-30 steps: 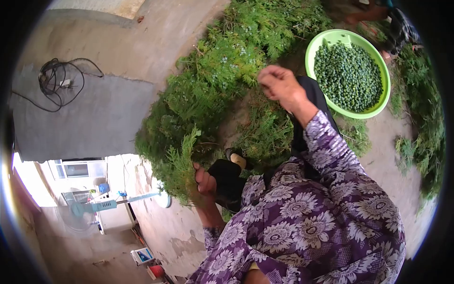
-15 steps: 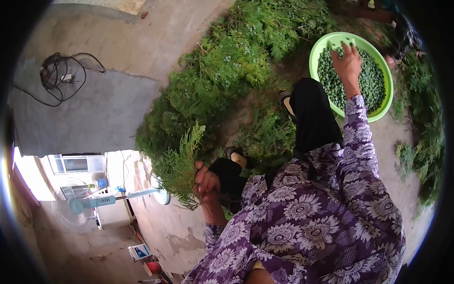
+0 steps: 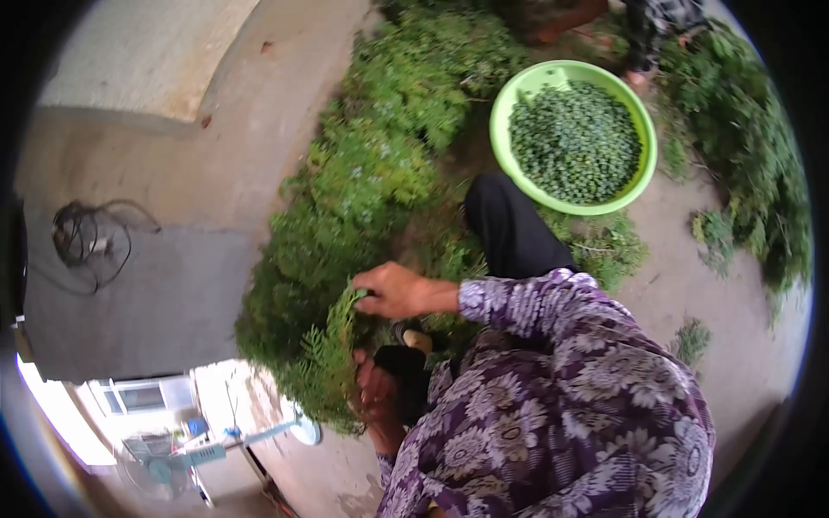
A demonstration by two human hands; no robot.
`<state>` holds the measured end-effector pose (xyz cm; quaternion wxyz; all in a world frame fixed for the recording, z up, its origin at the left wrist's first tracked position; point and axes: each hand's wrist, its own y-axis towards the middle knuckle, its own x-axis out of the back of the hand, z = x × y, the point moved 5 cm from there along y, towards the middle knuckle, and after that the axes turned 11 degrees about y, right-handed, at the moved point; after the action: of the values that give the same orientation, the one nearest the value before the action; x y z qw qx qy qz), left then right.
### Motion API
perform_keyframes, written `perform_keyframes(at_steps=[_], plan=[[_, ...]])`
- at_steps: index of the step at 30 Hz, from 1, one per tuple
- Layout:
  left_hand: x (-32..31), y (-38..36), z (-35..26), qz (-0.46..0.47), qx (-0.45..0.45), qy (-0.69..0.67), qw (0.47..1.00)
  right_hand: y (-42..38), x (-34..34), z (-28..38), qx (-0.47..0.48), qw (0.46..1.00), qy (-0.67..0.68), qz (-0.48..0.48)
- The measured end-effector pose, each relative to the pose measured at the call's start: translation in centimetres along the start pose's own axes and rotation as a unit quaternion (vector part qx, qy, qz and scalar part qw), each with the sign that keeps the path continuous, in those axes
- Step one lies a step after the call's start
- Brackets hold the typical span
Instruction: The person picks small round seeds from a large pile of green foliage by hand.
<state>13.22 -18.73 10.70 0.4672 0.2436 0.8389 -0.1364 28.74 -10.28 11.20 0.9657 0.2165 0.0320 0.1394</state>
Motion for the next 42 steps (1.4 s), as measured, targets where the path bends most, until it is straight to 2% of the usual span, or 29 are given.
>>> perform_keyframes(at_steps=[3,5,6,8,9,11,12,13,14,15,16,17,18,19,20,21,22,24,26,29,31,32,34,36,40,42], plan=[[0.3,0.1,0.2,-0.002,0.025,0.02,0.999,-0.8,0.6,0.0,0.032,0.998,-0.001,-0.049],[0.8,0.2,0.2,-0.027,0.037,0.062,0.997,-1.2,0.8,-0.2,0.015,0.993,-0.112,-0.022],[0.7,0.5,0.4,-0.022,0.044,0.06,0.997,-1.4,1.2,-0.2,0.012,0.993,-0.118,-0.029],[0.5,0.6,0.9,-0.083,0.064,0.102,0.989,-1.9,2.1,0.2,0.02,0.968,-0.248,-0.045],[-0.1,0.8,1.3,-0.079,0.068,0.1,0.99,-1.8,2.4,0.3,0.031,0.956,-0.286,-0.055],[-0.1,1.1,1.7,-0.161,0.055,0.167,0.971,-1.3,3.4,-0.1,0.021,0.944,-0.322,-0.068],[0.2,1.0,1.6,-0.157,0.057,0.168,0.971,-1.2,4.2,-0.4,0.012,0.933,-0.352,-0.077],[0.0,0.8,1.2,-0.051,0.057,0.155,0.985,-1.1,6.3,-0.6,-0.003,0.894,-0.432,-0.121],[-0.3,0.8,0.9,0.054,0.056,0.139,0.987,-1.0,8.6,-2.0,-0.064,0.866,-0.474,-0.143],[-0.6,1.2,0.5,0.145,0.063,0.115,0.981,-1.4,11.4,-1.8,-0.079,0.85,-0.495,-0.166],[-0.9,1.2,0.4,0.143,0.061,0.116,0.981,-2.2,14.1,-1.3,-0.09,0.824,-0.498,-0.253],[-0.9,0.9,-0.2,0.059,0.018,0.128,0.99,-2.8,17.3,-3.0,-0.025,0.849,-0.397,-0.349],[-0.6,0.2,-1.0,-0.03,-0.033,0.139,0.989,-4.1,19.1,0.2,0.062,0.808,-0.396,-0.432],[0.1,0.4,-1.4,-0.01,-0.034,0.087,0.996,-4.8,21.3,-0.4,-0.119,0.839,-0.343,-0.405],[0.2,0.7,-1.4,0.002,-0.034,0.049,0.998,-6.0,22.6,0.5,-0.045,0.788,-0.394,-0.471],[-0.3,1.2,-1.6,0.015,-0.038,0.013,0.999,-7.0,24.1,0.0,-0.037,0.781,-0.391,-0.485],[-0.7,1.4,-1.6,0.004,-0.057,0.017,0.998,-8.3,26.0,-2.5,-0.026,0.747,-0.459,-0.48],[-0.7,1.8,-1.5,-0.011,-0.054,-0.01,0.998,-10.1,26.6,-3.0,-0.116,0.74,-0.445,-0.492],[-0.5,1.9,-1.9,-0.027,-0.061,-0.007,0.998,-11.0,26.7,-4.3,-0.14,0.726,-0.502,-0.449],[-0.3,2.2,-2.5,-0.124,-0.077,0.136,0.98,-10.9,26.1,-5.9,-0.159,0.765,-0.47,-0.411],[-0.6,1.9,-2.9,-0.16,-0.078,0.17,0.969,-10.1,25.5,-6.7,-0.19,0.823,-0.399,-0.357],[-0.9,1.6,-3.2,-0.194,-0.076,0.203,0.957,-9.6,24.9,-6.3,-0.188,0.825,-0.398,-0.355],[-1.4,1.3,-3.7,-0.202,-0.083,0.225,0.949,-8.8,23.7,-5.4,-0.192,0.829,-0.39,-0.351],[-1.0,0.8,-4.4,-0.258,-0.123,0.262,0.922,-8.4,23.4,-5.6,-0.18,0.835,-0.384,-0.35],[-1.3,0.2,-5.0,-0.234,-0.128,0.26,0.928,-7.2,22.3,-5.4,-0.151,0.854,-0.388,-0.312],[-1.3,-1.1,-6.2,-0.29,-0.177,0.263,0.903,-6.9,21.7,-4.8,-0.139,0.868,-0.349,-0.325]])
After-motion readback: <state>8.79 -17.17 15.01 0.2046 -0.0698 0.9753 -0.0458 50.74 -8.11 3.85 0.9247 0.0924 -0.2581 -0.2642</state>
